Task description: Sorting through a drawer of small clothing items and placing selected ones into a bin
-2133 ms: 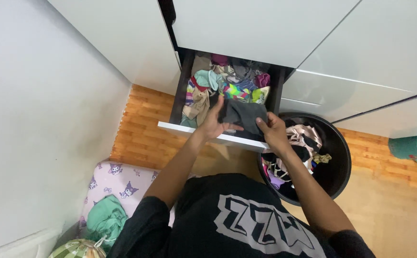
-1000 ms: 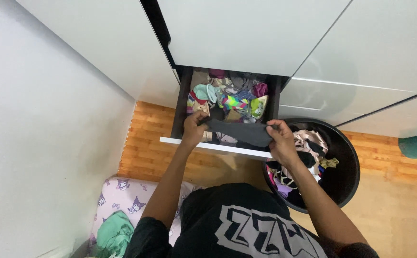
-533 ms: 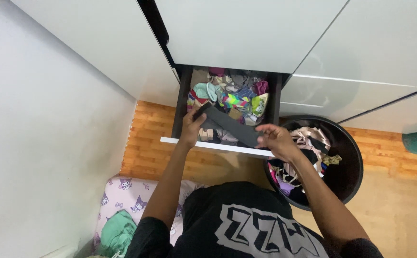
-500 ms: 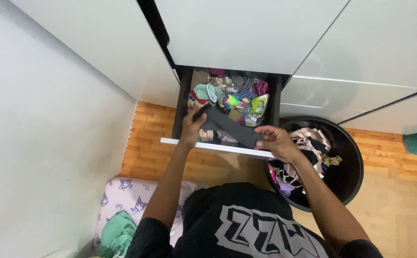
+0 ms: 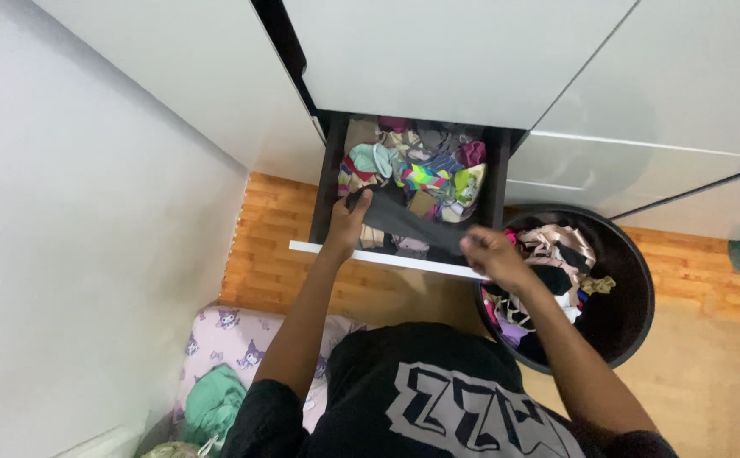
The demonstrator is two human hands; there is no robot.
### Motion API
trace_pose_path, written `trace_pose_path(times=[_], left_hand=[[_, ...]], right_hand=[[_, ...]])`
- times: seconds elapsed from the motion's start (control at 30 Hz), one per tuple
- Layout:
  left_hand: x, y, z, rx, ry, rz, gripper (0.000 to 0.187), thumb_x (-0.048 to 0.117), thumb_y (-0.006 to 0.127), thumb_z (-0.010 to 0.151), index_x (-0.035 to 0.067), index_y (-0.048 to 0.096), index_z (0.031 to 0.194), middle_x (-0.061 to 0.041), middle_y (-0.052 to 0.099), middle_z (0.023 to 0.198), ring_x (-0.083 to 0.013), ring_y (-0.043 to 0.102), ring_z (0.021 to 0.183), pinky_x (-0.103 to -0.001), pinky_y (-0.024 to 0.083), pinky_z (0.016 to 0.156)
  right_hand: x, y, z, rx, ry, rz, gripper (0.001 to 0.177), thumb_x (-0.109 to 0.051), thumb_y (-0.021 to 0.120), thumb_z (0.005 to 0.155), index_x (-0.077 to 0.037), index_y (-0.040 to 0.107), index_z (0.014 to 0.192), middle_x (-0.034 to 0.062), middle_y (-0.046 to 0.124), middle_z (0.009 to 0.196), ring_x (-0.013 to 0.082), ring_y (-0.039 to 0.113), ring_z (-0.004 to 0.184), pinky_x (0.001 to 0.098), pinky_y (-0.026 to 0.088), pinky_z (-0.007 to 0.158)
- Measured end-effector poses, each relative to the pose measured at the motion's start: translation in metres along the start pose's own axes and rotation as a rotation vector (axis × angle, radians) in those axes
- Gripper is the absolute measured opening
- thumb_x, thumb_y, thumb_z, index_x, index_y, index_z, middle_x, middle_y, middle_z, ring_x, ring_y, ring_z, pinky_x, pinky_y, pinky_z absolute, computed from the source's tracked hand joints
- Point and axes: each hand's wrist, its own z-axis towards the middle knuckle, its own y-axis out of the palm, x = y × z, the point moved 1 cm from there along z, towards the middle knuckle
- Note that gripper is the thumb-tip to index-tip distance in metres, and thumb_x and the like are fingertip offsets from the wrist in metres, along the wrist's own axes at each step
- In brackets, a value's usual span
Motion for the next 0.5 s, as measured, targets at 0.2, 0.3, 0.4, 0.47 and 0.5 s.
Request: trace_pose_path(times=[0.2,0.3,0.4,0.47,0.5], left_hand=[[0.017,0.006,-0.003,-0.12,-0.054,-0.168,0.045,0.055,0.064,0.095,0.011,0.06,0.087,0.006,0.049,0.075,-0.0087,0.048,0.07,-0.031,0.045,0.063],[-0.005,0.004,0.009,-0.165,-0.042,-0.213,0.047,0.056,0.064,0.096,0.01,0.059,0.085,0.001,0.056,0.078,-0.0113,0.055,0.071,-0.032,0.049,0.065],[0.005,0.009,0.008,-0.255,-0.099,-0.221,0.041,0.056,0.062,0.091,0.015,0.065,0.094,0.005,0.057,0.083,-0.0078,0.054,0.076,-0.032,0.052,0.068],[-0.016,0.006,0.014,-0.303,-0.039,-0.186,0.046,0.058,0.061,0.097,0.012,0.061,0.091,0.004,0.054,0.082,-0.0088,0.054,0.077,-0.033,0.054,0.071],[-0.026,0.005,0.018,-0.349,0.024,-0.15,0.053,0.059,0.06,0.104,0.009,0.057,0.088,0.003,0.052,0.081,-0.0098,0.054,0.078,-0.034,0.055,0.075]], right_hand=[[-0.015,-0.007,-0.003,0.186,0.018,0.723,0.037,-0.04,0.058,0.108,-0.004,0.064,0.097,0.008,0.067,0.082,0.0205,0.061,0.069,0.036,0.049,0.062],[-0.044,0.002,-0.011,0.22,-0.018,0.798,0.04,-0.041,0.056,0.106,-0.002,0.064,0.104,0.0113,0.072,0.098,0.0247,0.067,0.087,0.0415,0.055,0.078],[-0.057,0.0,-0.014,0.216,-0.07,0.949,0.043,-0.041,0.054,0.106,0.0,0.064,0.115,0.0145,0.072,0.114,0.0286,0.068,0.109,0.0452,0.054,0.1],[-0.063,-0.002,-0.016,0.23,-0.067,1.026,0.046,-0.042,0.054,0.106,0.001,0.063,0.117,0.0166,0.07,0.119,0.0303,0.067,0.115,0.047,0.052,0.106],[-0.066,-0.003,-0.017,0.241,-0.067,1.102,0.048,-0.043,0.054,0.106,0.003,0.062,0.12,0.0187,0.069,0.123,0.032,0.066,0.121,0.0488,0.05,0.113]])
